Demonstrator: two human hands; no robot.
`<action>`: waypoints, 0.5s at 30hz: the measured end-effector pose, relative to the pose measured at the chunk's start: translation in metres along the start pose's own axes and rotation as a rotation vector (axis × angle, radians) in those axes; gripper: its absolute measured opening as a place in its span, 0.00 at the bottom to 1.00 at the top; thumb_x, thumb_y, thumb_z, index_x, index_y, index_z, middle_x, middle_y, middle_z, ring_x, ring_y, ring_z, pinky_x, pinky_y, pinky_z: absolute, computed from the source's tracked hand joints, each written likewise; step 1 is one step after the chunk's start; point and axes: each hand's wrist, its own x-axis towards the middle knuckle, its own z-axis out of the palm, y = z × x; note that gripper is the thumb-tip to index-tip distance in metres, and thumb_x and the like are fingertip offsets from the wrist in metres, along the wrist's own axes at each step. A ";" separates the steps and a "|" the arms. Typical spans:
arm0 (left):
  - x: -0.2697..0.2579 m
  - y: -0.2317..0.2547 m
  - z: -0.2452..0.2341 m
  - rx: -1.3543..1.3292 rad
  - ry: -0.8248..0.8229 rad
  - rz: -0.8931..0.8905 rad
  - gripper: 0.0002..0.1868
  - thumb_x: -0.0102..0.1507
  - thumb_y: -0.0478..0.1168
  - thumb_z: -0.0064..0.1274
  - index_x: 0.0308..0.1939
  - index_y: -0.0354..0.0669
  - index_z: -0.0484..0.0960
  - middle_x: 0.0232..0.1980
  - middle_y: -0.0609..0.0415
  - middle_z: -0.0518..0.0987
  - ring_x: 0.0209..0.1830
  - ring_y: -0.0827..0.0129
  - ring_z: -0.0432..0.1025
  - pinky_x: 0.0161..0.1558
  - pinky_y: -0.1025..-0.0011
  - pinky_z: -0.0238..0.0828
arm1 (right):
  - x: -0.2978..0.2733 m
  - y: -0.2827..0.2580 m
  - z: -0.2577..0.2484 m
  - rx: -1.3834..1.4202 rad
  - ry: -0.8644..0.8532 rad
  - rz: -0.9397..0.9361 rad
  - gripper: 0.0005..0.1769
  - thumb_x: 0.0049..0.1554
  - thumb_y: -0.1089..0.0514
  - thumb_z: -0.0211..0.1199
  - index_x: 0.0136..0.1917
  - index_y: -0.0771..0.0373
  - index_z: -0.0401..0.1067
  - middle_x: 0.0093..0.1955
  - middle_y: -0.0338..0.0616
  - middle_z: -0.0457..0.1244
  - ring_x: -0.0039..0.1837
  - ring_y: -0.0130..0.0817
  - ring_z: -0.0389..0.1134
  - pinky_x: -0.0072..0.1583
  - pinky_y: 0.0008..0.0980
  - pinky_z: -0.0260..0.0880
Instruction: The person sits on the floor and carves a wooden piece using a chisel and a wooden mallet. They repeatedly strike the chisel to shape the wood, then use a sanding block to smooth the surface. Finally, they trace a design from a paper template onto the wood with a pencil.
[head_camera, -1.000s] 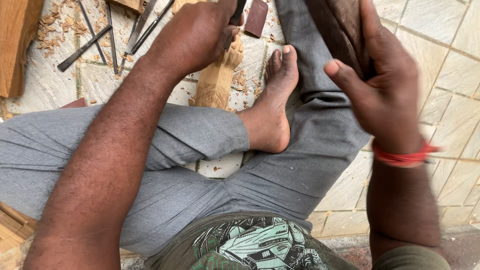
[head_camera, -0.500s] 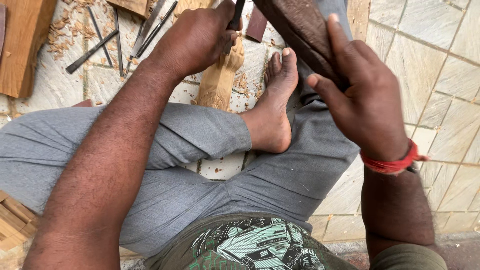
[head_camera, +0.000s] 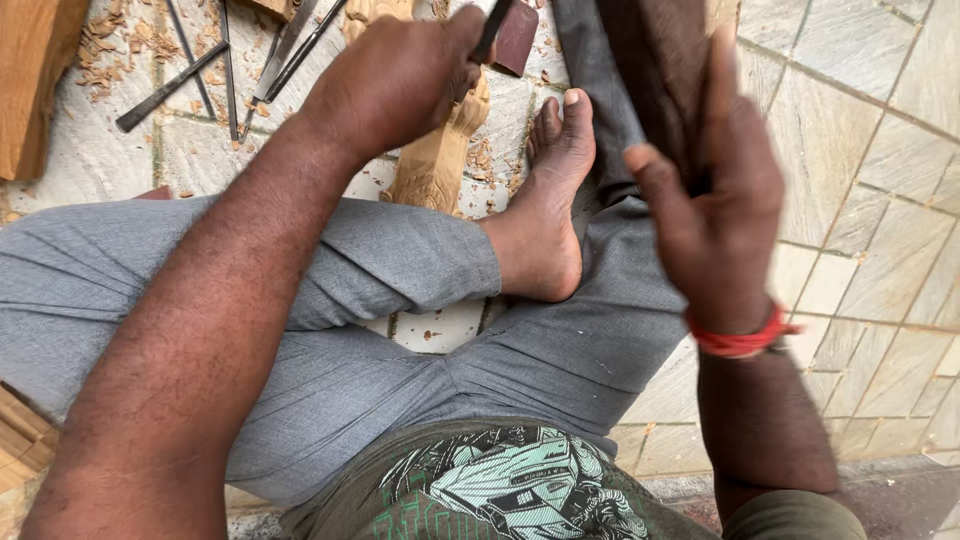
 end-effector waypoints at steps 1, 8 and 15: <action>-0.002 0.003 0.000 0.030 -0.047 -0.009 0.16 0.73 0.43 0.55 0.59 0.38 0.71 0.27 0.47 0.80 0.25 0.63 0.79 0.19 0.67 0.77 | -0.004 -0.002 0.002 -0.033 0.004 0.004 0.42 0.68 0.60 0.72 0.85 0.63 0.50 0.53 0.47 0.64 0.52 0.33 0.67 0.50 0.32 0.70; -0.011 0.005 0.000 0.067 -0.033 -0.015 0.17 0.72 0.42 0.53 0.60 0.37 0.68 0.23 0.48 0.78 0.18 0.64 0.77 0.15 0.66 0.74 | -0.023 -0.014 0.013 0.071 0.027 0.029 0.43 0.70 0.58 0.74 0.86 0.55 0.48 0.55 0.43 0.64 0.53 0.31 0.68 0.52 0.29 0.72; -0.012 0.004 0.005 0.084 0.020 0.009 0.16 0.73 0.44 0.53 0.58 0.38 0.69 0.24 0.49 0.78 0.22 0.64 0.78 0.18 0.67 0.75 | -0.021 -0.019 0.008 -0.003 0.007 0.026 0.44 0.69 0.59 0.72 0.86 0.55 0.48 0.56 0.44 0.66 0.53 0.31 0.69 0.52 0.28 0.74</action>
